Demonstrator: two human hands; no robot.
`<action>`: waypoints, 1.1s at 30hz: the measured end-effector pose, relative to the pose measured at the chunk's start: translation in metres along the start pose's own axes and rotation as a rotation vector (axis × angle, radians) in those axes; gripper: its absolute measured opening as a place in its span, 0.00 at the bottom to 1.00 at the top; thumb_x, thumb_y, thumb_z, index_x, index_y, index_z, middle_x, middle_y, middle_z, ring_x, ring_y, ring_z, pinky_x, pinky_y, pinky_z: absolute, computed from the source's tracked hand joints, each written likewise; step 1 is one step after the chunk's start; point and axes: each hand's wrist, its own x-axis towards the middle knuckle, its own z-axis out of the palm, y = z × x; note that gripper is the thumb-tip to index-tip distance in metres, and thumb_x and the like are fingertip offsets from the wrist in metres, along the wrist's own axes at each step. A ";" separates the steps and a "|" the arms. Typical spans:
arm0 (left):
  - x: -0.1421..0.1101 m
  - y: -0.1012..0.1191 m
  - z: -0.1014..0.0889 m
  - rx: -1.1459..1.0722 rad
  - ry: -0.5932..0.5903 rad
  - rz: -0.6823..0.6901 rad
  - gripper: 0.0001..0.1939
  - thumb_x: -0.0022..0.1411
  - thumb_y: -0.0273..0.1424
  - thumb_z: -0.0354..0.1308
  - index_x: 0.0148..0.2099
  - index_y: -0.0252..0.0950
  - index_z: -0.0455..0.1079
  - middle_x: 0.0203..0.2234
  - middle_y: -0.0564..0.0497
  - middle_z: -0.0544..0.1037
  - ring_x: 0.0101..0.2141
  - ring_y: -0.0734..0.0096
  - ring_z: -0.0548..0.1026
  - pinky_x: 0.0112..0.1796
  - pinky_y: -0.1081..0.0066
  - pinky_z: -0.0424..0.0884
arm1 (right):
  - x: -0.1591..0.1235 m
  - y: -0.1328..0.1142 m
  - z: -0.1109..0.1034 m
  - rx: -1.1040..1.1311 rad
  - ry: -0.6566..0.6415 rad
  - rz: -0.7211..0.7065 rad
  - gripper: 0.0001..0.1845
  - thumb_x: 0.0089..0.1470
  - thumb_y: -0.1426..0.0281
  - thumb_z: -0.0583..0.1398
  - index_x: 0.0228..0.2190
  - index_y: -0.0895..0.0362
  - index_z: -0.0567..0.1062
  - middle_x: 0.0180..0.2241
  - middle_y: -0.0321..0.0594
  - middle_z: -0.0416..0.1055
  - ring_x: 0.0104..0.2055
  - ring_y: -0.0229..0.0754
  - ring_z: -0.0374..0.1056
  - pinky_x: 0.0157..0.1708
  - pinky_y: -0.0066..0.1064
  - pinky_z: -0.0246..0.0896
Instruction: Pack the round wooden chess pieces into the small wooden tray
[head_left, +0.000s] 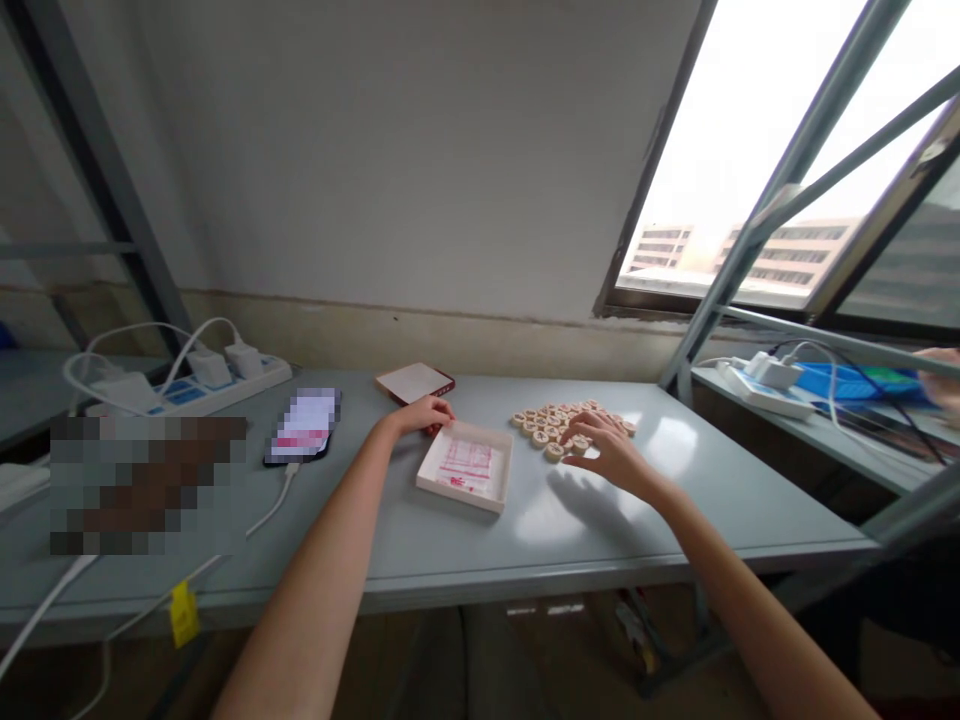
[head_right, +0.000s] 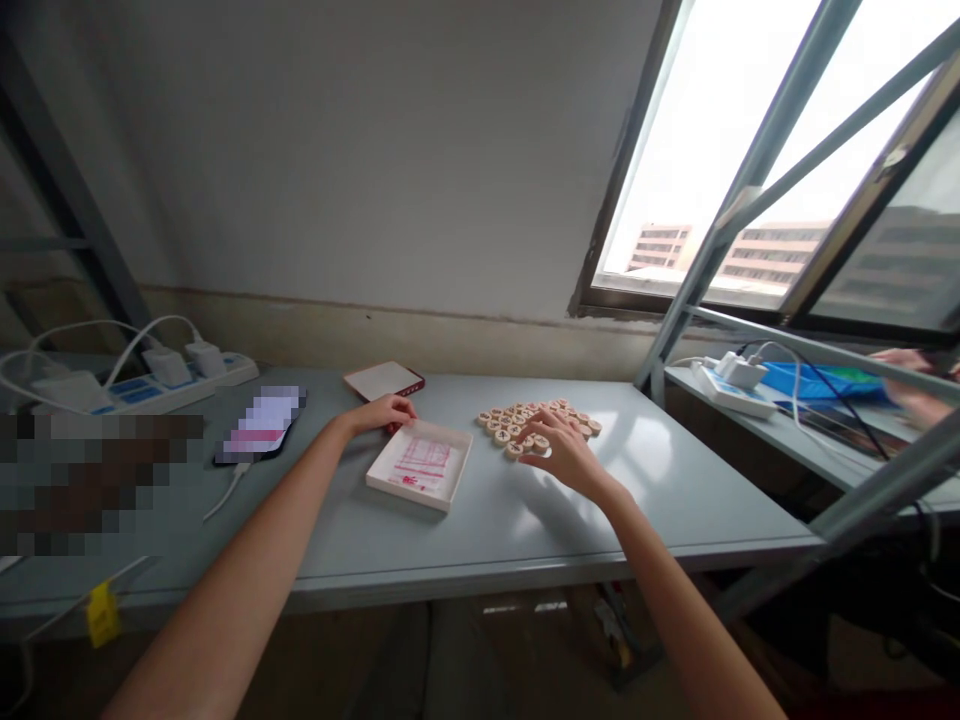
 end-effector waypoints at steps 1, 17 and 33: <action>0.000 0.000 0.000 -0.001 0.001 0.000 0.09 0.37 0.31 0.55 0.26 0.31 0.66 0.17 0.57 0.65 0.19 0.79 0.62 0.21 0.76 0.56 | 0.000 -0.004 -0.001 -0.004 -0.007 -0.007 0.05 0.47 0.67 0.61 0.30 0.52 0.71 0.38 0.38 0.66 0.45 0.46 0.59 0.44 0.40 0.51; -0.001 -0.005 -0.003 -0.028 0.018 0.067 0.12 0.40 0.34 0.58 0.27 0.31 0.67 0.18 0.56 0.67 0.20 0.79 0.63 0.22 0.77 0.58 | 0.072 -0.108 0.036 0.133 -0.329 -0.049 0.16 0.49 0.73 0.59 0.42 0.60 0.68 0.42 0.47 0.66 0.47 0.43 0.58 0.44 0.32 0.54; -0.004 -0.004 -0.002 -0.047 0.073 0.049 0.11 0.41 0.31 0.61 0.28 0.30 0.68 0.18 0.54 0.70 0.19 0.79 0.67 0.24 0.76 0.62 | 0.020 -0.023 0.008 0.581 -0.217 0.031 0.16 0.50 0.57 0.51 0.28 0.56 0.68 0.28 0.41 0.67 0.31 0.42 0.64 0.29 0.33 0.61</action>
